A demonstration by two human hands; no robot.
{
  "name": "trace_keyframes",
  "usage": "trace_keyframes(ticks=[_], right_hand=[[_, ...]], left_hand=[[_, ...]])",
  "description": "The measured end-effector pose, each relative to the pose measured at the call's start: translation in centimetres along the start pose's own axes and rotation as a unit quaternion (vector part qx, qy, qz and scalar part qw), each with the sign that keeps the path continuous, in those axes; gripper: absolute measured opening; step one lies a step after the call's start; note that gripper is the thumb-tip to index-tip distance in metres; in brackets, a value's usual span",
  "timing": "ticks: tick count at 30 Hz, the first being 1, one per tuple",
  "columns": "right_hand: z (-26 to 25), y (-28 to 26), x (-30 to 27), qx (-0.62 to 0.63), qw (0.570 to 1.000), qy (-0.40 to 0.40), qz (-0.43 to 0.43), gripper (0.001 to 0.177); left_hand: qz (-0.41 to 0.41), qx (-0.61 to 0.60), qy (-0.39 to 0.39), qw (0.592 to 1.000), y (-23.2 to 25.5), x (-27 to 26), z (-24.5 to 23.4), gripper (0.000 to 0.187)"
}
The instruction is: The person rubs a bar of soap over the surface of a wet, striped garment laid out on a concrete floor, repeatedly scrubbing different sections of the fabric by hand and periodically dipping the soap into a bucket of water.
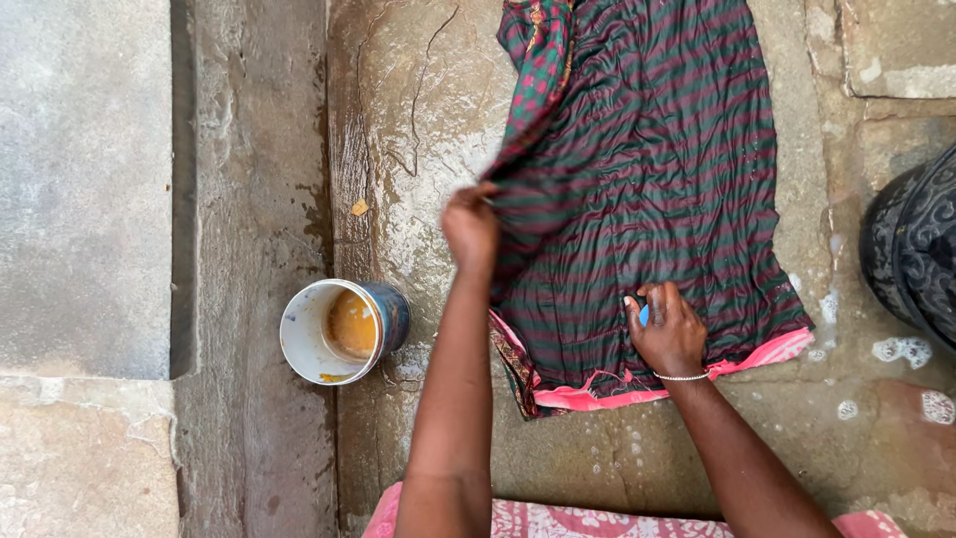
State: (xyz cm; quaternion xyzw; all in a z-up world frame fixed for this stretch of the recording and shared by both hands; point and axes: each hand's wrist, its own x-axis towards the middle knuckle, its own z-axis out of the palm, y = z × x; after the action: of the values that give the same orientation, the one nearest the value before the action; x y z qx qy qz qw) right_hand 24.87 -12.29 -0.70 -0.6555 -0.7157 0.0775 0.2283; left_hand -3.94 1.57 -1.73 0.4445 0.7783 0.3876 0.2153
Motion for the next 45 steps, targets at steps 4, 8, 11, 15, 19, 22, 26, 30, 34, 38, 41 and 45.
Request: trace_keyframes(ticks=[4, 8, 11, 15, 19, 22, 26, 30, 34, 38, 41, 45], right_hand=[[-0.1, 0.0, -0.5, -0.024, 1.000, 0.009, -0.006, 0.023], [-0.1, -0.4, -0.1, -0.025, 0.999, 0.020, -0.017, 0.022], [0.1, 0.0, -0.2, -0.033, 0.999, 0.012, -0.023, 0.025], [0.1, 0.1, -0.3, -0.023, 0.999, 0.011, -0.022, 0.025], [-0.5, -0.1, -0.7, -0.009, 0.999, 0.026, -0.030, 0.024], [-0.5, -0.3, -0.9, -0.018, 0.998, 0.042, -0.031, 0.022], [-0.4, -0.4, -0.8, -0.020, 0.999, 0.047, -0.019, 0.022], [0.4, 0.4, -1.3, -0.013, 0.999, 0.030, -0.013, 0.023], [2.8, 2.0, -2.2, 0.004, 0.997, 0.003, 0.071, 0.025], [7.2, 1.7, -1.2, 0.371, 0.855, -0.149, 0.328, 0.029], [6.7, -1.3, -0.5, 0.649, 0.598, -0.217, 0.418, 0.040], [4.1, -8.2, 0.8, 0.710, 0.482, -0.297, 0.418, 0.045]], left_hand=[[-0.011, 0.188, 0.150, 0.971, -1.3, 0.5, -1.0, 0.047], [0.076, 0.227, -0.044, 0.970, -0.1, -8.8, -1.1, 0.057], [0.208, 0.261, -0.212, 0.918, 0.5, -17.5, -3.2, 0.069], [0.032, 0.337, -0.341, 0.877, 1.1, -19.6, -7.4, 0.092], [0.031, 0.442, -0.394, 0.805, 2.8, -18.2, -11.6, 0.093], [0.101, 0.492, -0.380, 0.777, 4.2, -17.5, -14.6, 0.097], [0.089, 0.460, -0.357, 0.808, 4.2, -15.4, -21.5, 0.091], [0.041, 0.500, -0.256, 0.827, 1.6, -14.7, -27.1, 0.102], [0.034, 0.324, -0.214, 0.921, -2.5, -13.6, -28.5, 0.040], [0.108, 0.347, -0.209, 0.908, -3.1, -12.4, -28.2, 0.019], [0.111, 0.390, -0.296, 0.865, -1.1, -12.5, -29.4, 0.018], [0.074, 0.374, -0.455, 0.805, 3.3, -10.6, -31.1, 0.020]])
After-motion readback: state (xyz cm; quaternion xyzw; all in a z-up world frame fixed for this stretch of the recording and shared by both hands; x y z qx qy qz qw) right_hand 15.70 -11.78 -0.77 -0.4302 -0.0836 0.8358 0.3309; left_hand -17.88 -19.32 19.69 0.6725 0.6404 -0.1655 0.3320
